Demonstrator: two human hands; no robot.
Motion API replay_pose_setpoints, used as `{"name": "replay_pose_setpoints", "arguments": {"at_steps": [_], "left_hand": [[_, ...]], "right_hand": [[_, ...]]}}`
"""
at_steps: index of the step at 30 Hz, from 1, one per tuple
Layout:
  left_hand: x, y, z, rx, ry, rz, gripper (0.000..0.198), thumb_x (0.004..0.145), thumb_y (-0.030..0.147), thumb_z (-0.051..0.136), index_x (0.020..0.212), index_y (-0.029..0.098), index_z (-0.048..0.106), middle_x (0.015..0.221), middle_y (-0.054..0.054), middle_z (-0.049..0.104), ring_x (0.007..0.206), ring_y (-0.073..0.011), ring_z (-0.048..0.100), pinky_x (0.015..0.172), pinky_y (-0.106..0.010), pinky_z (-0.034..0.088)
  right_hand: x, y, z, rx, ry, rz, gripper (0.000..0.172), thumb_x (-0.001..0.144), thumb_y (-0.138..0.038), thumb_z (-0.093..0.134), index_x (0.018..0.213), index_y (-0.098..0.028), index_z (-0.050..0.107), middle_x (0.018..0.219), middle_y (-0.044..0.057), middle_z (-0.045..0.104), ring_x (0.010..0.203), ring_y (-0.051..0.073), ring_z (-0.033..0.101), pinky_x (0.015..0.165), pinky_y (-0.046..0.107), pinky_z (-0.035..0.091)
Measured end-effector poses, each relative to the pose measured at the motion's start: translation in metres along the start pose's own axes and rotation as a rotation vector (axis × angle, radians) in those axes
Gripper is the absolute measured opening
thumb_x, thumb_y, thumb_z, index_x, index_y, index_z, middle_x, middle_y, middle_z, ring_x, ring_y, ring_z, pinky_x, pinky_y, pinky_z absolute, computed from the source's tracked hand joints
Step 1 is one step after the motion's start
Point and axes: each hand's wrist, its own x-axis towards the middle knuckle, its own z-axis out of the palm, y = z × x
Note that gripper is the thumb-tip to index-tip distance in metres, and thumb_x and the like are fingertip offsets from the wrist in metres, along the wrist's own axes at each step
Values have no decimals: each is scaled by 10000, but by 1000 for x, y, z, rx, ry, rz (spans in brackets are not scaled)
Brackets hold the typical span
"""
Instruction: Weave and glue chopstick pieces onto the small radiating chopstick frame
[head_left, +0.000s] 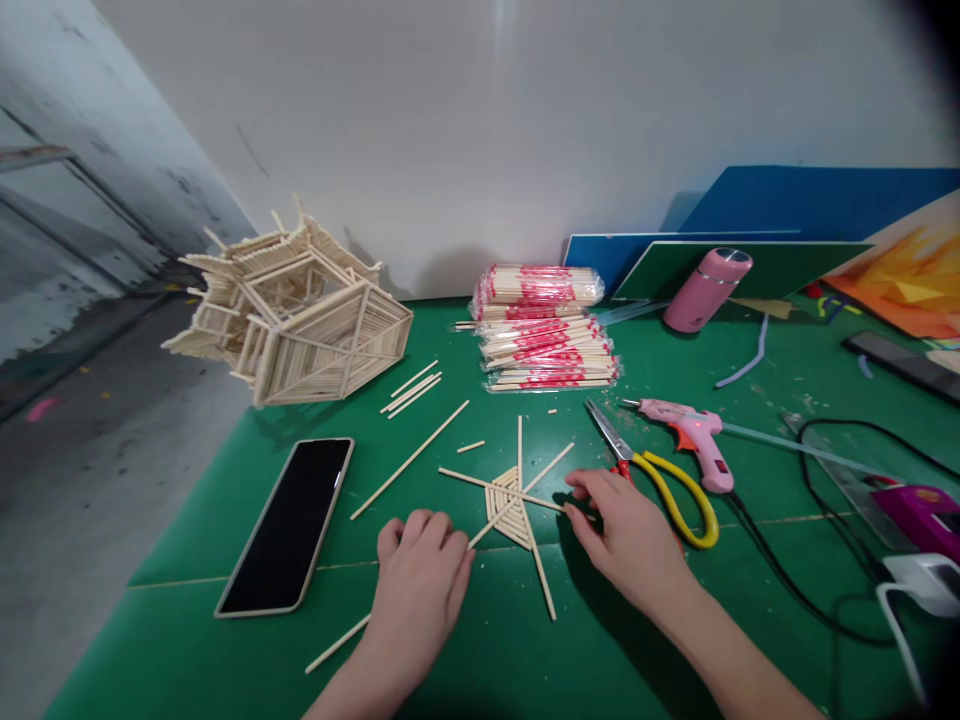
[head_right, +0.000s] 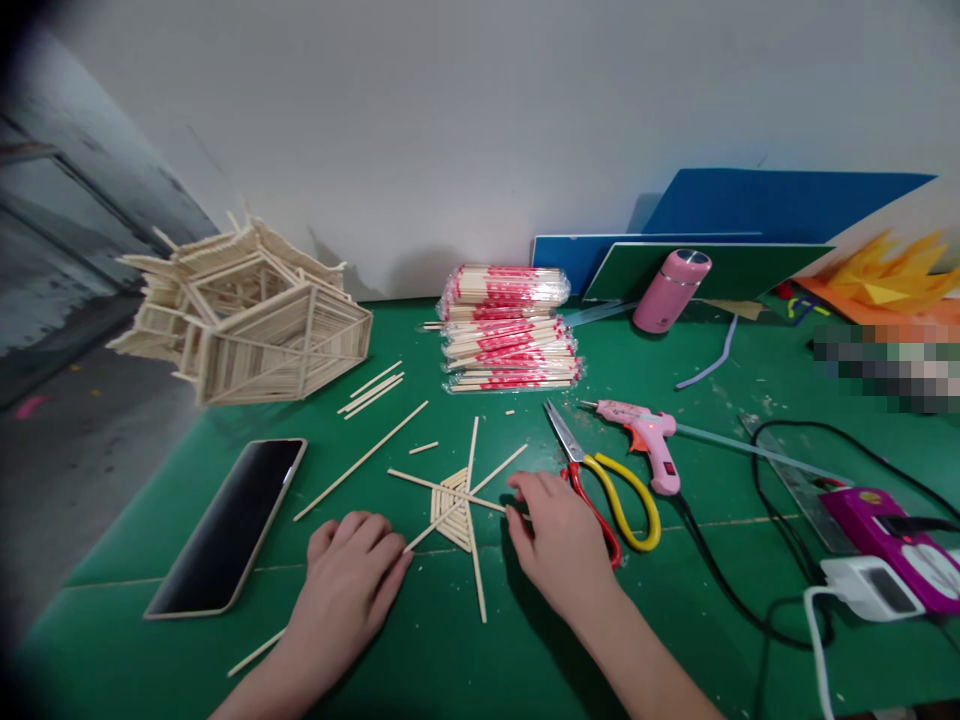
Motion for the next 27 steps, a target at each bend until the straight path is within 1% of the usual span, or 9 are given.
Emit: {"name": "replay_pose_setpoints", "arguments": {"at_steps": [2,7,11,13,16,19,23,25,27], "left_hand": [[2,-1,2,-5,12,-12,210,819,238,419,687,196,576,744,-41,566,777,-203,469,734,-390,297],[10,-8,6,-54,104,-70,161,813,270,446,774,191,581,786,-46,588,774,-197,489,713,-361,317],[32,-19,2,-9,164,-101,177,824,271,433,857,176,578,833,-62,594,818,-207,499,712,-352,333],[49,-24,-1,13,148,-96,190,831,261,417,888,177,578,857,-68,591,831,-215,496,705,-354,333],[77,-27,-4,48,74,-41,170,806,264,448,866,191,590,859,-69,589,837,-236,495,673,-355,330],[99,-27,-3,75,-15,30,118,761,243,496,771,183,598,790,-66,597,812,-244,509,655,-350,323],[115,-29,0,84,-100,89,157,751,190,466,633,176,568,695,-51,596,713,-210,534,611,-319,310],[119,-32,-2,82,-116,90,162,740,178,460,607,173,553,673,-46,594,688,-201,539,593,-305,304],[121,-37,-7,81,-107,63,160,730,174,453,596,168,539,658,-46,588,675,-199,542,581,-297,299]], "right_hand": [[9,2,2,-22,-35,-26,196,760,-183,472,944,-182,540,887,55,597,804,186,545,693,302,426],[16,1,9,-63,-113,-79,121,777,-163,467,844,-195,563,776,34,598,727,161,547,627,256,412],[13,4,8,-92,-157,-116,142,814,-170,441,846,-203,574,767,33,596,739,156,556,645,251,408],[11,5,5,-111,-170,-118,148,823,-178,434,852,-202,577,765,34,595,731,154,562,646,250,408],[5,4,2,-144,-176,-93,154,828,-190,425,840,-193,579,752,35,590,694,150,565,621,246,407],[-1,2,2,-182,-165,-53,172,831,-198,408,821,-181,580,744,43,583,662,153,563,587,248,400],[-5,0,4,-218,-156,-17,187,828,-215,402,778,-182,579,720,43,578,628,149,559,546,239,377],[-5,0,5,-228,-157,-8,189,824,-222,405,756,-186,578,707,41,578,616,148,557,537,238,365],[-4,-1,6,-235,-156,1,191,821,-221,404,745,-188,577,699,40,580,609,150,555,530,241,350]]}}
